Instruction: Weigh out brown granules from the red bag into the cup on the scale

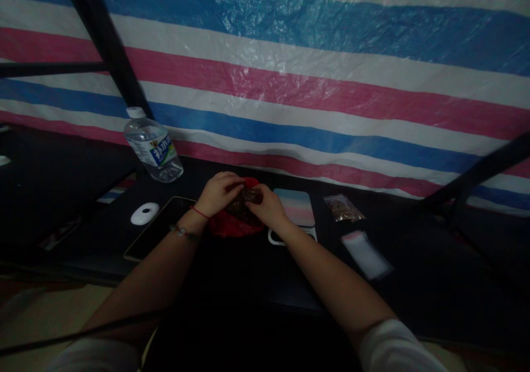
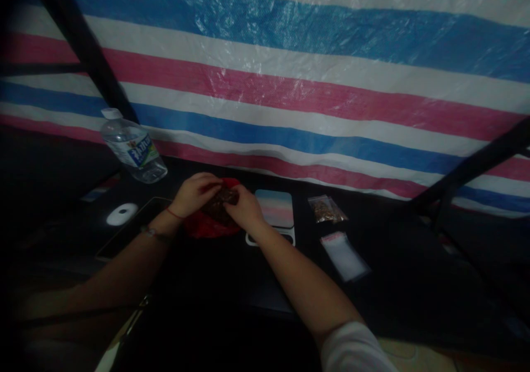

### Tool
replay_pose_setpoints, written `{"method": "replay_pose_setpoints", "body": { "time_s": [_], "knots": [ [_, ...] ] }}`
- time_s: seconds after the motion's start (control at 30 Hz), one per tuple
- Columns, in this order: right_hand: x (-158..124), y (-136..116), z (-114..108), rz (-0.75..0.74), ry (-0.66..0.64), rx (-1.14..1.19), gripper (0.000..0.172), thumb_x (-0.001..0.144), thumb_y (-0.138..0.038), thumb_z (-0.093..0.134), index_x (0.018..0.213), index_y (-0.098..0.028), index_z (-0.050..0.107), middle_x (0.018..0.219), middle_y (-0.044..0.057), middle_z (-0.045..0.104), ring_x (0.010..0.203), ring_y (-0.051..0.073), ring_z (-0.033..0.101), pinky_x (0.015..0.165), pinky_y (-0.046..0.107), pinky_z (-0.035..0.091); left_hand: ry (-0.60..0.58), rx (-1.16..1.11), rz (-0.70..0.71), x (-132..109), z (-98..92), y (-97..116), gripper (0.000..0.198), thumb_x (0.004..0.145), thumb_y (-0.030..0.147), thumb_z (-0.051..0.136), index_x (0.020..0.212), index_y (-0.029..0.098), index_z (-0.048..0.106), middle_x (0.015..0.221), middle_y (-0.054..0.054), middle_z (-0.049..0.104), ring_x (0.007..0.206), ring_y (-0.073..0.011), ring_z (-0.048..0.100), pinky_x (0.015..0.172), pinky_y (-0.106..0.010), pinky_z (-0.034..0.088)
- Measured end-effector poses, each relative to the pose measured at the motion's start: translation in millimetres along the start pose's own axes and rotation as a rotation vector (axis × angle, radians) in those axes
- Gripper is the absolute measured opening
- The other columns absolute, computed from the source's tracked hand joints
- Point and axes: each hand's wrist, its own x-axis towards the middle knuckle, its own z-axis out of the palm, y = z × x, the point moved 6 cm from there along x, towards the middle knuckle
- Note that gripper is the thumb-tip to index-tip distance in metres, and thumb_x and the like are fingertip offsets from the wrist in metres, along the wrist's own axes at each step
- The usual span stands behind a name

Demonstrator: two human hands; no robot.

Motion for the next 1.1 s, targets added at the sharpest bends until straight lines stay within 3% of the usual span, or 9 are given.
{"method": "replay_pose_setpoints", "body": {
  "time_s": [0.2, 0.33, 0.7, 0.93, 1.0, 1.1],
  "knots": [
    [1.0, 1.6, 1.4, -0.011, 0.003, 0.004, 0.033, 0.072, -0.023, 0.067, 0.103, -0.021, 0.058, 0.098, 0.003, 0.067, 0.089, 0.019, 0.063, 0.079, 0.032, 0.049, -0.056, -0.104, 0.183, -3.3, 6.7, 11.4, 0.021, 0.085, 0.032, 0.058, 0.094, 0.020, 0.073, 0.094, -0.007, 0.069, 0.091, -0.0185, 0.063, 0.084, -0.033, 0.050],
    [0.3, -1.4, 2.5, -0.040, 0.000, -0.014, 0.031, 0.074, -0.024, 0.064, 0.104, -0.021, 0.058, 0.099, 0.004, 0.067, 0.089, 0.020, 0.063, 0.079, 0.032, 0.049, -0.106, -0.123, 0.217, -4.8, 11.4, 16.3, 0.018, 0.085, 0.031, 0.060, 0.090, 0.020, 0.073, 0.093, -0.007, 0.068, 0.088, -0.0174, 0.063, 0.081, -0.032, 0.050],
    [-2.3, -5.0, 3.8, -0.055, -0.028, -0.056, 0.030, 0.075, -0.025, 0.066, 0.104, -0.021, 0.059, 0.098, 0.005, 0.067, 0.088, 0.021, 0.064, 0.077, 0.034, 0.050, -0.046, -0.115, 0.150, -3.2, 10.2, 16.6, 0.018, 0.084, 0.032, 0.059, 0.080, 0.018, 0.071, 0.085, -0.005, 0.067, 0.084, -0.0169, 0.062, 0.080, -0.031, 0.050],
    [2.2, -1.5, -9.7, -0.014, -0.004, 0.074, 0.035, 0.069, -0.021, 0.071, 0.102, -0.021, 0.058, 0.098, 0.003, 0.067, 0.091, 0.019, 0.064, 0.081, 0.033, 0.050, 0.139, -0.047, -0.086, -4.7, -5.9, 6.9, 0.027, 0.089, 0.034, 0.048, 0.087, 0.015, 0.067, 0.088, -0.007, 0.070, 0.082, -0.0168, 0.064, 0.077, -0.028, 0.050],
    [2.5, 0.6, -16.8, -0.017, 0.004, 0.097, 0.036, 0.069, -0.020, 0.071, 0.102, -0.021, 0.058, 0.100, 0.003, 0.068, 0.093, 0.019, 0.064, 0.084, 0.034, 0.049, 0.134, -0.016, -0.137, -5.1, -4.7, 2.2, 0.030, 0.089, 0.037, 0.047, 0.090, 0.015, 0.068, 0.087, -0.006, 0.071, 0.080, -0.0169, 0.064, 0.075, -0.027, 0.050],
    [-2.8, 4.2, -25.8, -0.025, -0.017, 0.108, 0.034, 0.069, -0.019, 0.070, 0.101, -0.021, 0.058, 0.099, 0.002, 0.068, 0.093, 0.018, 0.064, 0.085, 0.034, 0.049, 0.016, -0.002, -0.106, -4.0, 6.3, -1.2, 0.032, 0.088, 0.040, 0.049, 0.090, 0.017, 0.070, 0.088, -0.006, 0.072, 0.078, -0.0173, 0.065, 0.074, -0.027, 0.050]
  ]
}}
